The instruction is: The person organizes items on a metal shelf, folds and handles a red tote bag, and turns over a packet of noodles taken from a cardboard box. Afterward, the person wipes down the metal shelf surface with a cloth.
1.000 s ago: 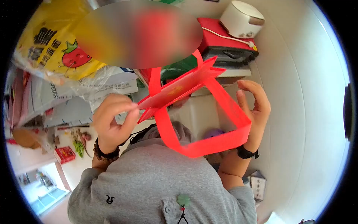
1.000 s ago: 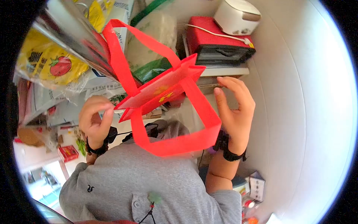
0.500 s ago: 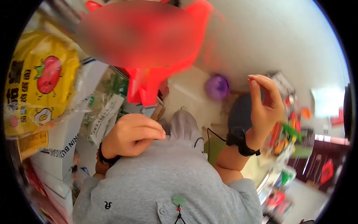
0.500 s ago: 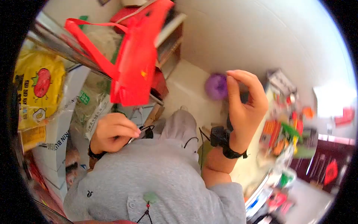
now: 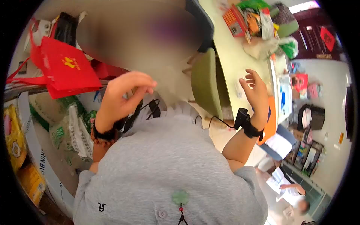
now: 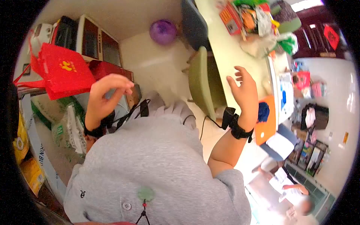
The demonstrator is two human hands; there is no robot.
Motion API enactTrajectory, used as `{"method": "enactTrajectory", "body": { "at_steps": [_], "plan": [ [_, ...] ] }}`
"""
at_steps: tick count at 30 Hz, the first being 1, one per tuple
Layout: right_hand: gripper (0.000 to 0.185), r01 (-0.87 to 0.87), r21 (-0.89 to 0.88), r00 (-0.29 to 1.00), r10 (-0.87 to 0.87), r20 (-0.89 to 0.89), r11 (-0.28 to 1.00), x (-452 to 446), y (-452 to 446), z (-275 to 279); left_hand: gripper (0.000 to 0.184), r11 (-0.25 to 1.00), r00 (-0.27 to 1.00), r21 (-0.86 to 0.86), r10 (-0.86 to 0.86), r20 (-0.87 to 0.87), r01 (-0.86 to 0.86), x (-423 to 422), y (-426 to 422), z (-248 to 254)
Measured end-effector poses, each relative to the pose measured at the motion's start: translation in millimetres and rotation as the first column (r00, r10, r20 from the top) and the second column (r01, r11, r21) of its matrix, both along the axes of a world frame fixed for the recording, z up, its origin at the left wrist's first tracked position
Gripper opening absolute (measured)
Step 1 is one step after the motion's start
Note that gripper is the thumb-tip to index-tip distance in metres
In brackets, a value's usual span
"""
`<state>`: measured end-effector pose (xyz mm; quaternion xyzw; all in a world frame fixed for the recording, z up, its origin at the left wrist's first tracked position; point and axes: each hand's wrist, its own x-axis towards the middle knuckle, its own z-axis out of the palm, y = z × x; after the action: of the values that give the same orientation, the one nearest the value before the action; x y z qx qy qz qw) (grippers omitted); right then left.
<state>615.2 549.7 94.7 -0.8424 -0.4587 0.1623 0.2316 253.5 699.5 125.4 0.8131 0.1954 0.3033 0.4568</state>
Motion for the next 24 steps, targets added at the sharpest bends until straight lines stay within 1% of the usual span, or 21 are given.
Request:
{"method": "enactTrajectory", "body": {
  "at_steps": [1, 3, 5, 6, 7, 8, 9, 11, 12, 15, 16, 18, 19, 20, 21, 23, 24],
  "plan": [
    [0.043, 0.065, -0.04, 0.997, -0.063, 0.046, 0.997, 21, -28, -18, 0.019, 0.998, 1.0, -0.058, -0.011, -0.014, 0.01, 14, -3, -7],
    [0.045, 0.211, -0.064, 0.977, -0.211, 0.003, 0.975, 68, -86, -57, 0.017, 0.992, 0.995, -0.108, -0.076, -0.066, 0.068, 39, -7, -22],
    [0.051, 0.386, -0.095, 0.922, -0.383, 0.053, 0.917, 113, -142, -97, 0.017, 0.978, 0.997, -0.203, -0.062, -0.043, 0.052, 64, -17, -37],
    [0.053, 0.464, -0.073, 0.883, -0.455, 0.114, 0.883, 145, -175, -123, 0.018, 0.967, 0.998, -0.253, -0.049, -0.028, 0.041, 73, -20, -42],
    [0.056, 0.533, -0.038, 0.838, -0.522, 0.16, 0.845, 176, -208, -161, 0.019, 0.977, 0.997, -0.207, -0.059, -0.055, 0.047, 81, -23, -49],
    [0.061, 0.565, 0.068, 0.805, -0.568, 0.171, 0.822, 199, -235, -191, 0.019, 0.986, 0.994, -0.161, -0.063, -0.085, 0.049, 88, -26, -55],
    [0.062, 0.608, 0.084, 0.762, -0.61, 0.215, 0.789, 206, -248, -203, 0.02, 0.992, 0.992, -0.117, -0.06, -0.113, 0.046, 94, -31, -58],
    [0.065, 0.674, 0.126, 0.675, -0.676, 0.295, 0.728, 216, -264, -213, 0.022, 0.994, 0.987, -0.1, -0.049, -0.154, 0.034, 104, -42, -56],
    [0.066, 0.679, 0.104, 0.698, -0.683, 0.212, 0.727, 212, -262, -211, 0.023, 0.996, 0.983, -0.09, -0.041, -0.177, 0.025, 106, -46, -55],
    [0.062, 0.687, 0.051, 0.698, -0.677, 0.233, 0.725, 203, -254, -214, 0.025, 0.996, 0.987, -0.074, 0.037, -0.154, -0.049, 105, -53, -56],
    [0.054, 0.713, 0.03, 0.684, -0.704, 0.19, 0.701, 213, -260, -223, 0.025, 0.993, 0.984, -0.089, 0.067, -0.163, -0.083, 102, -55, -55],
    [0.045, 0.683, -0.001, 0.73, -0.683, 0.03, 0.73, 234, -272, -234, 0.025, 0.981, 0.975, -0.117, 0.13, -0.178, -0.152, 93, -57, -53],
    [0.041, 0.659, -0.015, 0.751, -0.658, -0.053, 0.752, 240, -268, -236, 0.025, 0.979, 0.97, -0.108, 0.149, -0.194, -0.172, 87, -57, -53],
    [0.038, 0.66, -0.011, 0.734, -0.649, -0.2, 0.751, 221, -245, -201, 0.025, 0.975, 0.962, -0.098, 0.175, -0.211, -0.198, 80, -55, -52],
    [0.035, 0.66, -0.014, 0.703, -0.623, -0.342, 0.752, 188, -213, -141, 0.025, 0.97, 0.952, -0.089, 0.202, -0.229, -0.227, 72, -54, -51],
    [0.031, 0.604, -0.167, 0.714, -0.622, -0.322, 0.78, 168, -184, -83, 0.025, 0.958, 0.943, -0.068, 0.259, -0.209, -0.278, 60, -49, -48],
    [0.03, 0.465, -0.181, 0.797, -0.499, -0.339, 0.867, 147, -163, -47, 0.025, 0.953, 0.939, -0.061, 0.279, -0.199, -0.296, 55, -46, -46]
  ]
}}
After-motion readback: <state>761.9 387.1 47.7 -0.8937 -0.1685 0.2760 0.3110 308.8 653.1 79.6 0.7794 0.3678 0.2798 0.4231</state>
